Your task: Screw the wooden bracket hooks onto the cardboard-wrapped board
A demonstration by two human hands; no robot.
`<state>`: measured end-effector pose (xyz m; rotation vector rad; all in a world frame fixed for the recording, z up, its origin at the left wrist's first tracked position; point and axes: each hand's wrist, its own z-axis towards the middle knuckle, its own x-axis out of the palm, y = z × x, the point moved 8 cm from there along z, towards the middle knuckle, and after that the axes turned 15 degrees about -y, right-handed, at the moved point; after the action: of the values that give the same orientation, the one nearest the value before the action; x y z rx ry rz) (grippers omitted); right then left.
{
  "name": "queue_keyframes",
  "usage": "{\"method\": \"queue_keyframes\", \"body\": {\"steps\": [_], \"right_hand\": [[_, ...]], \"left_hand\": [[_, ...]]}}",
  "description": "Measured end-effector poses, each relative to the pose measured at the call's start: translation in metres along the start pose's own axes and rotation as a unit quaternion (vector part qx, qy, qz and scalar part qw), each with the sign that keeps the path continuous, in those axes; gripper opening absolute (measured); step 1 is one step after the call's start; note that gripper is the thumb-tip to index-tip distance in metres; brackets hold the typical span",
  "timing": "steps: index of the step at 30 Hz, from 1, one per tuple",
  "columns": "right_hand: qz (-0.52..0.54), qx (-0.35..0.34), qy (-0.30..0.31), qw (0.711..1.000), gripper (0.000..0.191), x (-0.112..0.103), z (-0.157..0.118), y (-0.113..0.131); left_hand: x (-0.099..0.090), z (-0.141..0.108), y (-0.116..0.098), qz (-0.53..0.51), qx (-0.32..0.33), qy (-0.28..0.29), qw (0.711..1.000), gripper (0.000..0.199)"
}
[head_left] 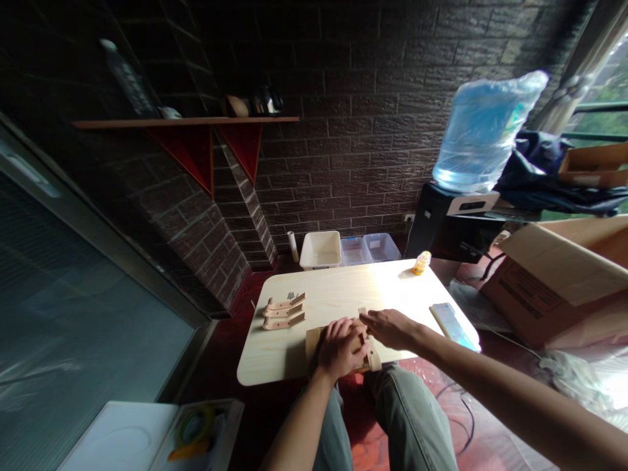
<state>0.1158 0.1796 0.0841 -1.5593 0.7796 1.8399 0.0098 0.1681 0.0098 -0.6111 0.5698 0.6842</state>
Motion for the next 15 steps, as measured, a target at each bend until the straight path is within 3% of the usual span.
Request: {"method": "queue_keyframes", "body": {"steps": [5,10,15], "right_hand": [[-0.004,0.024,0.007,1.0,0.024,0.0019,0.0004,-0.0045],[-0.006,0.044,0.005,0.999,0.035,0.0036,0.0007,-0.0065],[0.015,0.018,0.0,1.0,0.037,0.0026,-0.0011,-0.0031]], "left_hand": [[0.001,-0.0004,0.0003,0.002,0.0,0.001,1.0,0.039],[0.0026,-0.0011,0.0012,0.001,-0.001,0.008,1.0,0.04],[0.002,0.0001,0.0002,-0.001,0.004,0.009,1.0,0.039]]}}
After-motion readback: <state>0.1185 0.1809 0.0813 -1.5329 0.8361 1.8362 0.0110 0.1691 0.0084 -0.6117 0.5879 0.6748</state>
